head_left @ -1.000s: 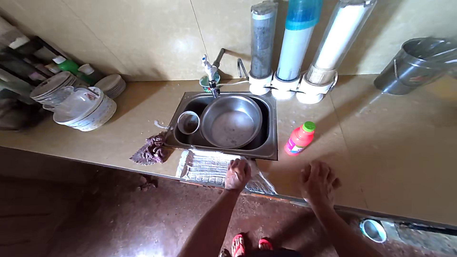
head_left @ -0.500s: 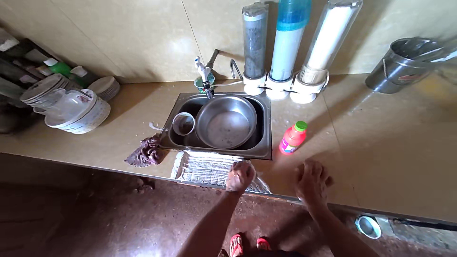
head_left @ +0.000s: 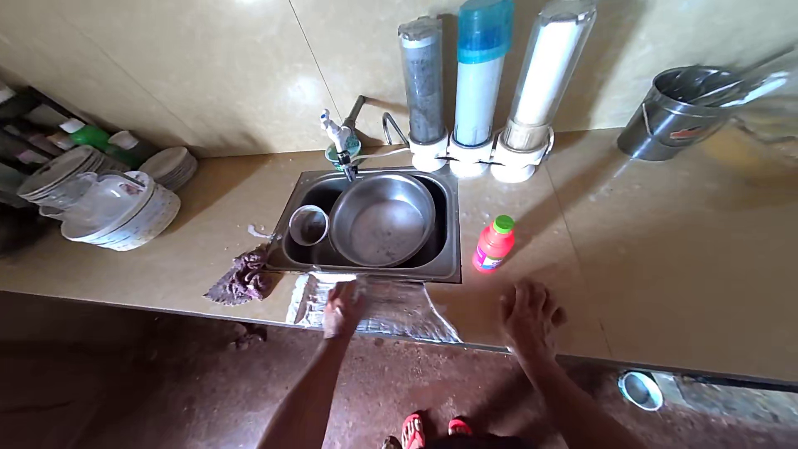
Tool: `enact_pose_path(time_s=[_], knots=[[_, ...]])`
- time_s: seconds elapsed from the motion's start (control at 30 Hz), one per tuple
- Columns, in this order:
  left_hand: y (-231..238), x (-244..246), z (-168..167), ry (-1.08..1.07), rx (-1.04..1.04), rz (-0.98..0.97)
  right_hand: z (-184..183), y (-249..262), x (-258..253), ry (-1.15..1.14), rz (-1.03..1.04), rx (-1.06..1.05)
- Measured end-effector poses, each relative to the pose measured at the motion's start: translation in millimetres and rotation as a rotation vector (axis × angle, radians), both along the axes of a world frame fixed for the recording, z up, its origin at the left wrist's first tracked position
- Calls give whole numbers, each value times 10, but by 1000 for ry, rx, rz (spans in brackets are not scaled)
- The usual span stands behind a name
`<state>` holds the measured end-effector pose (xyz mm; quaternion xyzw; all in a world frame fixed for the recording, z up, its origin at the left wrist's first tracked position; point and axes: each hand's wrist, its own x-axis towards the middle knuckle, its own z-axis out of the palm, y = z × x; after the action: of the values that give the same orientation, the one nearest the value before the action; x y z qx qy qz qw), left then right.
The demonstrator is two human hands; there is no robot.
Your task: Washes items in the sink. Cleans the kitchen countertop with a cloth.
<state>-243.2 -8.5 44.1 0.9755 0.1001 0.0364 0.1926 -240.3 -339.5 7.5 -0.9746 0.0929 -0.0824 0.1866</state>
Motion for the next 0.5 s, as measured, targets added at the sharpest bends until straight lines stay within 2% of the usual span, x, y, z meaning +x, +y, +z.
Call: enact_pose_path(time_s=[0.1,0.17,0.2,0.27,0.4,0.47,0.5], knots=[[-671,-81,-14,-24,-78,-308,3,4,-3,25,8,9],[-938,-122,-233,-203,7,-494,2,-9,2,-12,19,4],[-914,-112,-319,-293,57,-522,8,-13,3,-10,21,10],[-592,-72,-325,-266,109,-436,-12,-30,-9,-3,26,13],[426,98,-43,106,182,-24,-26,-21,10,62,14,21],[453,147,58,199,186,40,8,-7,19,114,0,16],[302,141,55,187,176,-10,13,3,20,110,0,14]])
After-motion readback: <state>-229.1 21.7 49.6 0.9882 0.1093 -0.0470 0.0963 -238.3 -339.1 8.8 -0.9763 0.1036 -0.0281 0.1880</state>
